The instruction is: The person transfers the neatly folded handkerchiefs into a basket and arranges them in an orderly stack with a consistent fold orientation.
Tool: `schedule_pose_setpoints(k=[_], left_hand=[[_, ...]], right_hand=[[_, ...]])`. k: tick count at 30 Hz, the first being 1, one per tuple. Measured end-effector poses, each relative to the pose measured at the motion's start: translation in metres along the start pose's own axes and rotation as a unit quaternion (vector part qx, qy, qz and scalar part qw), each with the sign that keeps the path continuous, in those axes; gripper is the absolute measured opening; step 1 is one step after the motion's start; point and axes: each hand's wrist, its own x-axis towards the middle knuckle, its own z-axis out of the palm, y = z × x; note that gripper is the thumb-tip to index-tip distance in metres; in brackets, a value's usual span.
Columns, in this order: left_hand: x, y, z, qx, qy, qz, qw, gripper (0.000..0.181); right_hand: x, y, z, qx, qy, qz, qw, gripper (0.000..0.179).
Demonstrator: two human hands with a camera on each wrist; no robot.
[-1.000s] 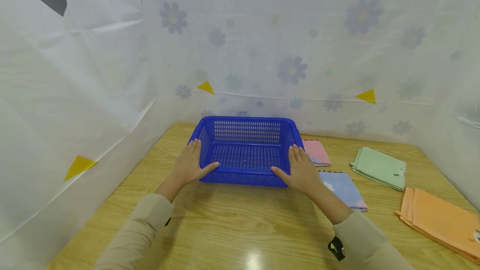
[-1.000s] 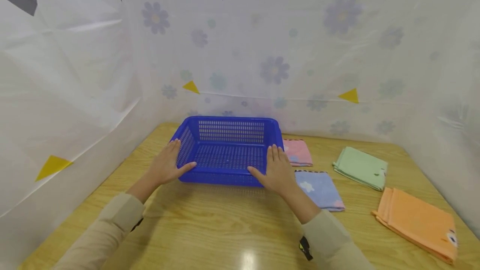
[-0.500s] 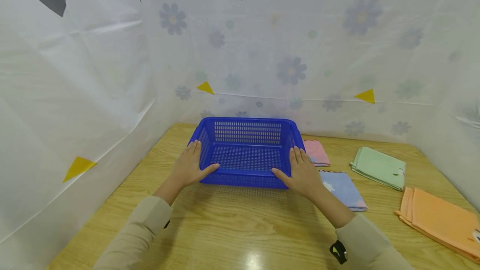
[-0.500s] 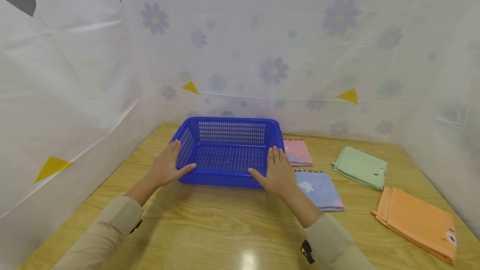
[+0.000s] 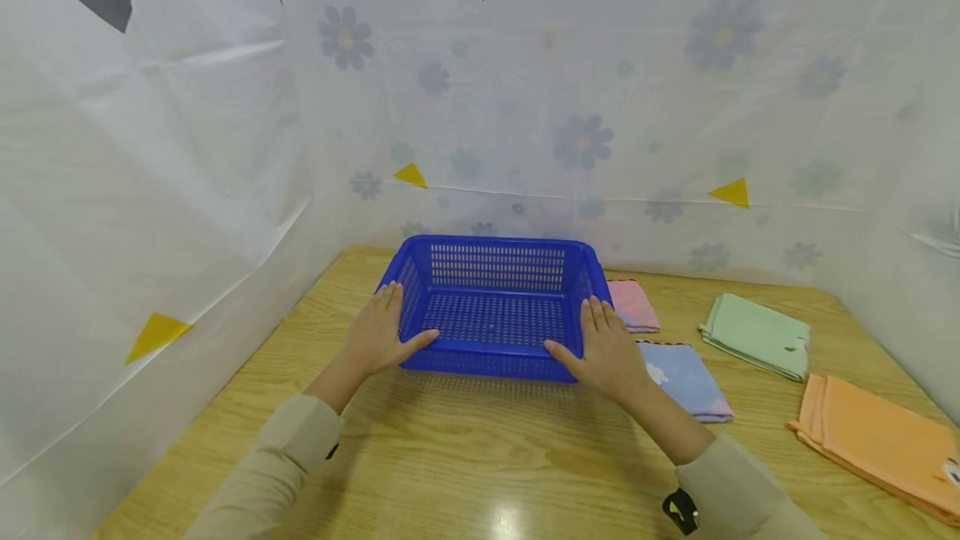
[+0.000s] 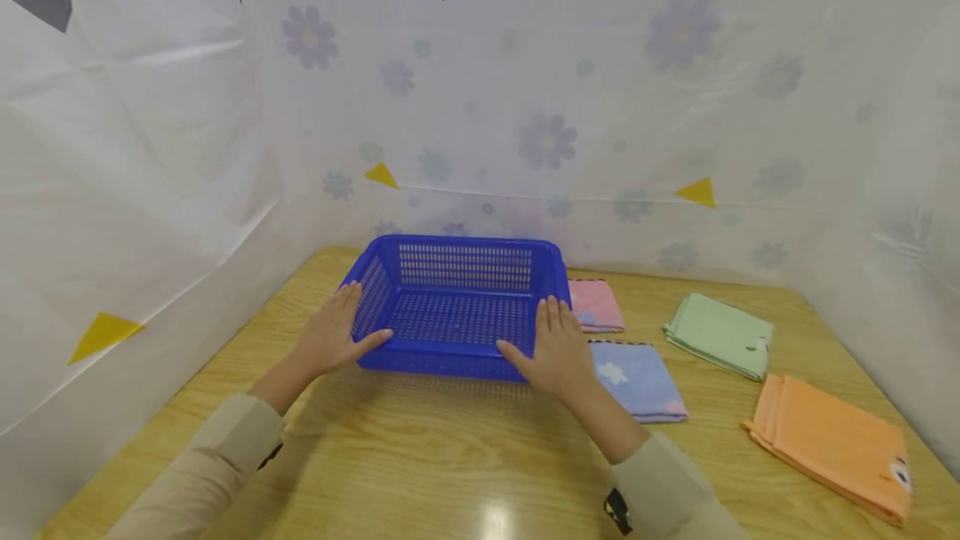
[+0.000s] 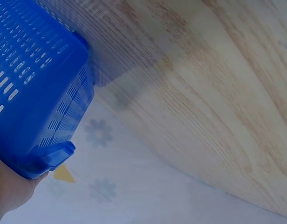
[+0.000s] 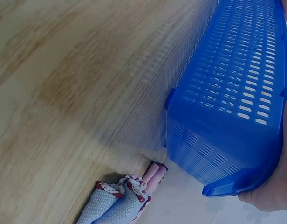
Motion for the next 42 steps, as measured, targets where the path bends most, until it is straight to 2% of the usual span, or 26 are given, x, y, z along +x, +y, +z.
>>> schedule_pose_setpoints(k=[27,42], left_hand=[[-0.011,0.007,-0.003,-0.016,-0.005,0.009,0.9998,0.098],[-0.017,0.011,-0.004,-0.014,0.015,0.016,0.9997,0.098]], right_hand=[[-0.015,-0.002,0.000,-0.002,-0.003,0.006,1.0000,0.091],[-0.021,-0.003,-0.005,-0.001,0.001,0.010,1.0000,0.091]])
